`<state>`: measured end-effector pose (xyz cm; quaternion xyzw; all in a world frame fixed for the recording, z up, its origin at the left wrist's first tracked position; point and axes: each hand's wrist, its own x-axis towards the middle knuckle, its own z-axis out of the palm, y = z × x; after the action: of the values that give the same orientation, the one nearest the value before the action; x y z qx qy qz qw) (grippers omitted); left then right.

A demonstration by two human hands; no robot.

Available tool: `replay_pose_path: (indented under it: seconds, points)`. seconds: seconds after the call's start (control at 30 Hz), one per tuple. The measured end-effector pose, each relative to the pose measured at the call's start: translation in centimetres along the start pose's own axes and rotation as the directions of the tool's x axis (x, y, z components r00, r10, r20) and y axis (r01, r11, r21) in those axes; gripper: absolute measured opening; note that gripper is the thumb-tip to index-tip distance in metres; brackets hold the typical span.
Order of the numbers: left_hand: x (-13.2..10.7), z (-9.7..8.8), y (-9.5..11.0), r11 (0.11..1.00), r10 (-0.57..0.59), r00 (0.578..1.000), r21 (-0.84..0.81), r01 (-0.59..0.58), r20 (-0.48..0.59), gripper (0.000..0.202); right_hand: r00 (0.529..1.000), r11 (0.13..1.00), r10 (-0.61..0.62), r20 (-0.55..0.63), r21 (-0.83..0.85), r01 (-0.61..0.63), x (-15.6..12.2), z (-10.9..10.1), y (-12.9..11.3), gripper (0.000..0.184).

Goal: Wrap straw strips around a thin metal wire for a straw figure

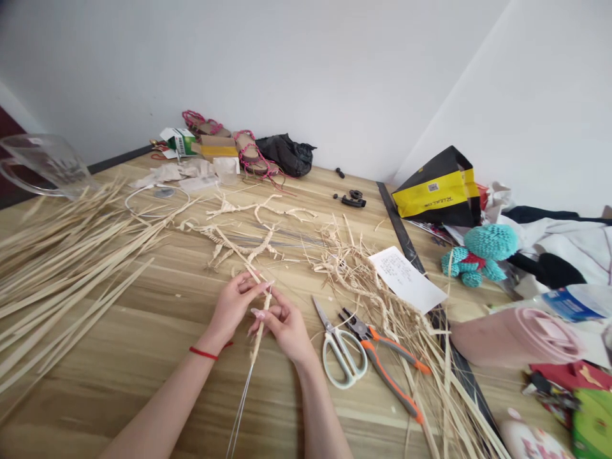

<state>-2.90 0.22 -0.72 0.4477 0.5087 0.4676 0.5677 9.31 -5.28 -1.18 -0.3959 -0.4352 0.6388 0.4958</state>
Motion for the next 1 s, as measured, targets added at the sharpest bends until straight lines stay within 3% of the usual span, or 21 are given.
replay_pose_path:
  seconds: [0.27,0.4,0.57,1.0]
  points:
    - [0.0,-0.3,0.2,1.0,0.002,0.999,-0.025,0.0,0.052,0.047,1.0,0.999,-0.006,0.009,-0.04,0.007,0.0,0.1,0.0,0.066]
    - [-0.2,-0.2,0.5,0.994,0.088,0.996,0.064,-0.089,0.016,0.042,1.0,0.999,-0.009,0.007,-0.041,0.01,0.0,0.2,-0.1,0.064]
    - [-0.4,0.2,0.3,0.982,0.185,0.983,0.051,-0.183,-0.025,0.041,1.0,1.0,-0.004,-0.019,-0.029,0.003,0.0,0.3,-0.1,0.062]
    - [-0.2,0.5,-0.6,0.987,0.158,0.987,0.006,-0.158,-0.018,0.026,1.0,1.0,0.014,-0.019,-0.003,-0.014,0.1,0.3,0.0,0.066]
